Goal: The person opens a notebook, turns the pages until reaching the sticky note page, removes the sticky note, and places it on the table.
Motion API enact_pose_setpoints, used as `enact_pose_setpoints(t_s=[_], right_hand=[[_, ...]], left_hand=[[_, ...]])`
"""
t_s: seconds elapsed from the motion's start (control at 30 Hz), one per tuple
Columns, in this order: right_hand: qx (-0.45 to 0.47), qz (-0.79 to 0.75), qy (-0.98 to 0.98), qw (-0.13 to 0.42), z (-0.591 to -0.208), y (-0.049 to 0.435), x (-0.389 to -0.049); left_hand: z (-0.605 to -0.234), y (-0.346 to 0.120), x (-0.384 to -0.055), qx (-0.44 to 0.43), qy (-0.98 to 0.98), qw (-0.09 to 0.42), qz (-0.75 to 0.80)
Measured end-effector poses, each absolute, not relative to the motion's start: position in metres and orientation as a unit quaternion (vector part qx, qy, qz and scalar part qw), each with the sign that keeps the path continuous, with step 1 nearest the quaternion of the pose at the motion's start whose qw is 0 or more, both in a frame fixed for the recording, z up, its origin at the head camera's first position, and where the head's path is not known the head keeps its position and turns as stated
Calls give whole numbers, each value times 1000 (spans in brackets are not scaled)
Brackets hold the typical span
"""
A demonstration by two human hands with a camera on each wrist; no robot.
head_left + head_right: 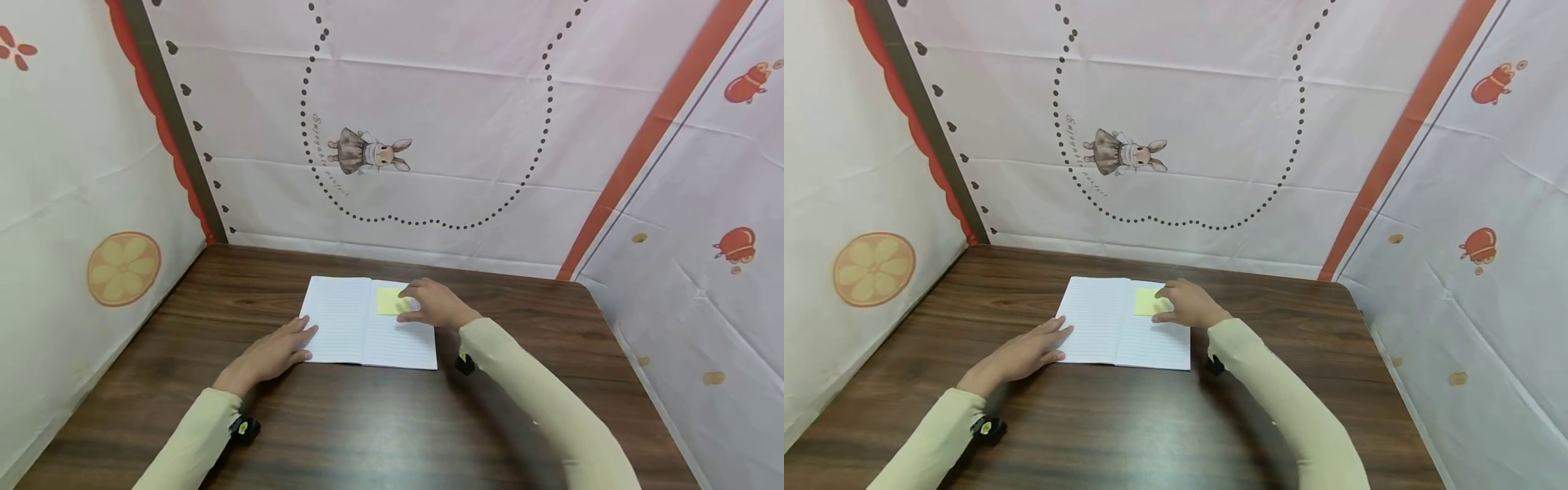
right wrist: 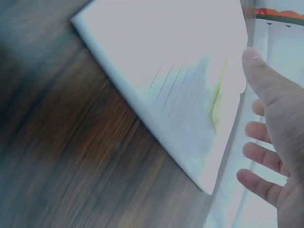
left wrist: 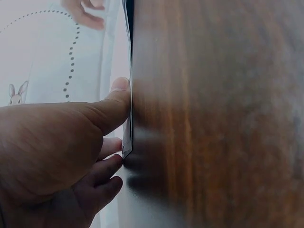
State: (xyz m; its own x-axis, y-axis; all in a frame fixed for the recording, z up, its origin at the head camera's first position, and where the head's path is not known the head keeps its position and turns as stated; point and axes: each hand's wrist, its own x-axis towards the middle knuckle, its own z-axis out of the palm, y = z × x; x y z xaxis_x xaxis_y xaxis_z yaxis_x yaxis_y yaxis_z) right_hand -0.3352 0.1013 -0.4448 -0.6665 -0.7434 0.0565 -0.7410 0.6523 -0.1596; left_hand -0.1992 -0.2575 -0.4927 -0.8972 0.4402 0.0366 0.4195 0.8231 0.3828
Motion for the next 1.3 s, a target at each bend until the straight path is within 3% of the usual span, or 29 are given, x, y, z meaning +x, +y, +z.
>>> enact_pose_setpoints(t_s=[0.37, 0.7, 1.3], right_hand=[[-399, -113, 910, 21, -459, 84, -349], [-423, -85, 902, -17, -463, 81, -349], [-466, -28, 848, -250, -468, 85, -339]], left_hand=[[-493, -257, -200, 224, 954, 33, 196], [-494, -256, -200, 214, 955, 41, 202], [-489, -256, -198, 218, 951, 42, 215]])
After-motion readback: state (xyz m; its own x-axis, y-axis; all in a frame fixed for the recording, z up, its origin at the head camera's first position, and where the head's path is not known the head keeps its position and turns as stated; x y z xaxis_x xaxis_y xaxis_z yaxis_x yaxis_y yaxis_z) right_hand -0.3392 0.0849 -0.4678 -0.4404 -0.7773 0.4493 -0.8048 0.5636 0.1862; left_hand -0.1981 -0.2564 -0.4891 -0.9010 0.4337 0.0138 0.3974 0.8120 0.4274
